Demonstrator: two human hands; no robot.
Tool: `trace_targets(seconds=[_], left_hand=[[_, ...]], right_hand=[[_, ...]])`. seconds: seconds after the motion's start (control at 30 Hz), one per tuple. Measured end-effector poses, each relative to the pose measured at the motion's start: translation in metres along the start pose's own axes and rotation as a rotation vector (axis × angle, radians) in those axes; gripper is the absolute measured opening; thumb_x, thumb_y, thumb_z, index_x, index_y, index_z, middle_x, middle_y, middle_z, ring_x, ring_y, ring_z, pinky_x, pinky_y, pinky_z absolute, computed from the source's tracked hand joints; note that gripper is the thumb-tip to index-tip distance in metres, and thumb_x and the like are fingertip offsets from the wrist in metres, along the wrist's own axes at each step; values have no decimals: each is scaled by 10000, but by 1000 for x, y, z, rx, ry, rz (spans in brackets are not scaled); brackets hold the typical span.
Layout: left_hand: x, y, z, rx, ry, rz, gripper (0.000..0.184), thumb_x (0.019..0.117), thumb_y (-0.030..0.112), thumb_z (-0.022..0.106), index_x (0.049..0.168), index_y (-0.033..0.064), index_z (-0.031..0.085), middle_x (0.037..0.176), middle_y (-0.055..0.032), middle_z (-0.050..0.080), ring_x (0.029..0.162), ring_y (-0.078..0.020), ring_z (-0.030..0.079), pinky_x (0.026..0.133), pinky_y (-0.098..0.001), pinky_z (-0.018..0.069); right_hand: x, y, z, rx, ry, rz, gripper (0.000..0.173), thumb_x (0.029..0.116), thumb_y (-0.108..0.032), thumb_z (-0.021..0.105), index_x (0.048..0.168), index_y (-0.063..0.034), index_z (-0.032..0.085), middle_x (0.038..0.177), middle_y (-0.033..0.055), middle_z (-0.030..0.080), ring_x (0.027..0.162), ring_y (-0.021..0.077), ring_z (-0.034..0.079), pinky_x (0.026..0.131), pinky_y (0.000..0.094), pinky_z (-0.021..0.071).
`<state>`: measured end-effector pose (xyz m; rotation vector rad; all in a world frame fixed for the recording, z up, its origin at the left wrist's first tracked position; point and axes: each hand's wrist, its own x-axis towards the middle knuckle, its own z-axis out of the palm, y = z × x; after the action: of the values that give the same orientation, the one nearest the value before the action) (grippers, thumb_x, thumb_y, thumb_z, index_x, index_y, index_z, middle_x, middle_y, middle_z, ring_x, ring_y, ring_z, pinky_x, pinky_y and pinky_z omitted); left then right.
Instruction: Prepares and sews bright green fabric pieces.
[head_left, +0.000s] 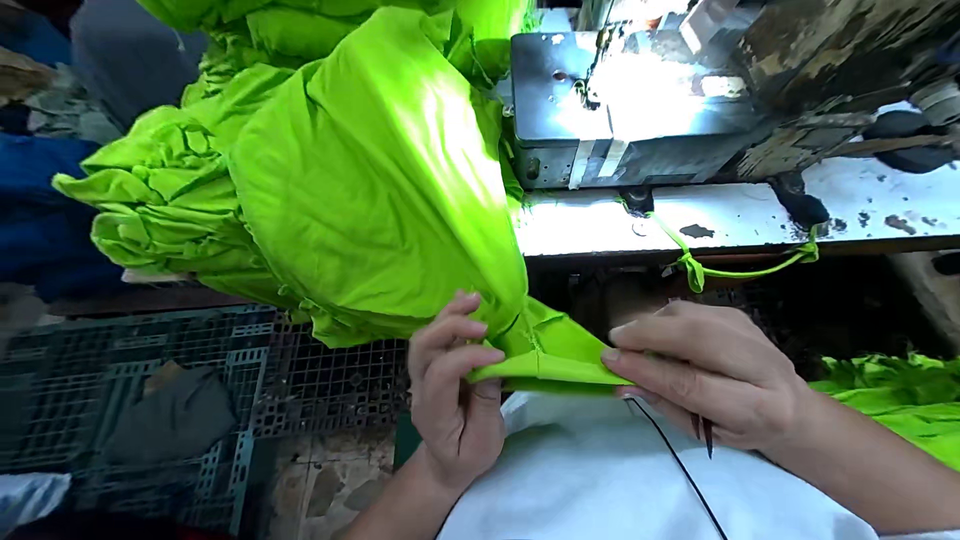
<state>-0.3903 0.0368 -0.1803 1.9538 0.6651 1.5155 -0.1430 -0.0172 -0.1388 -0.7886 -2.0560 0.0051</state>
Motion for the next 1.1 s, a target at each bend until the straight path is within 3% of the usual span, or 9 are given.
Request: trace_targets(seconds=[0.1,0.17,0.3,0.37,0.47,0.67,0.77,0.93,1.1], left_hand=[[50,8,19,-299,75,-48,151,1078,259,527,1124,227,668,1060,95,671,964,-38,656,840,-225,571],[105,9,16,4,16,252,130,1082,212,516,1138,203,633,1058,111,643,959,29,630,816,-134,533],[213,-40,34,524,-263,711,146,1008,95,592,1037,9,705,990,-175,690,895,-253,687,752,-335,566],[236,-83,53,623,-524,599,177,997,114,580,1053,31,726,1036,-184,716,910,-325,720,736,-462,583],[243,-107,73,619,-737,216,141,953,74,632,1034,9,727,1020,-162,704,908,-332,707,780,-555,568],[271,-113,105,658,-675,-132,142,983,75,646,1033,3,759,1037,-196,734,997,-345,709,927,-550,541],[287,-178,128,689,-618,17,197,896,220,748,933,26,738,903,-161,720,864,-322,706,776,-551,566],[301,-192,142,661,-695,-171,311,942,225,711,1175,23,674,1086,-197,703,1034,-352,686,899,-584,537],[309,-191,139,494,-735,-263,281,952,186,702,1202,65,659,1069,-150,701,994,-279,687,864,-530,551]], right_hand=[[29,7,3,80,45,-86,201,1034,-58,549,1199,-1,647,887,136,696,751,198,663,685,280,548],[50,13,8,26,91,-61,271,1036,-73,516,1290,-37,606,748,91,590,606,189,553,563,288,479],[72,53,25,24,2,499,306,1002,-74,507,1233,-9,698,797,81,713,649,132,659,626,296,571],[71,85,30,295,-93,907,293,1055,-114,461,1195,-3,693,806,29,699,607,38,603,607,217,526],[53,108,34,608,-70,1153,268,1070,-118,445,1187,-13,662,769,-16,686,522,1,555,504,177,475],[48,121,12,883,172,1161,188,1054,-74,493,1080,-15,670,712,-23,690,484,4,550,454,158,453],[57,135,5,819,241,1147,190,1057,-70,508,1015,-12,684,698,-21,693,471,-6,541,435,143,433],[51,131,6,790,247,1147,179,1056,-71,500,1048,-22,672,717,-18,699,480,6,556,443,155,450],[51,129,11,841,261,1141,193,1060,-63,484,1040,-11,669,718,-11,697,490,10,561,455,157,459]])
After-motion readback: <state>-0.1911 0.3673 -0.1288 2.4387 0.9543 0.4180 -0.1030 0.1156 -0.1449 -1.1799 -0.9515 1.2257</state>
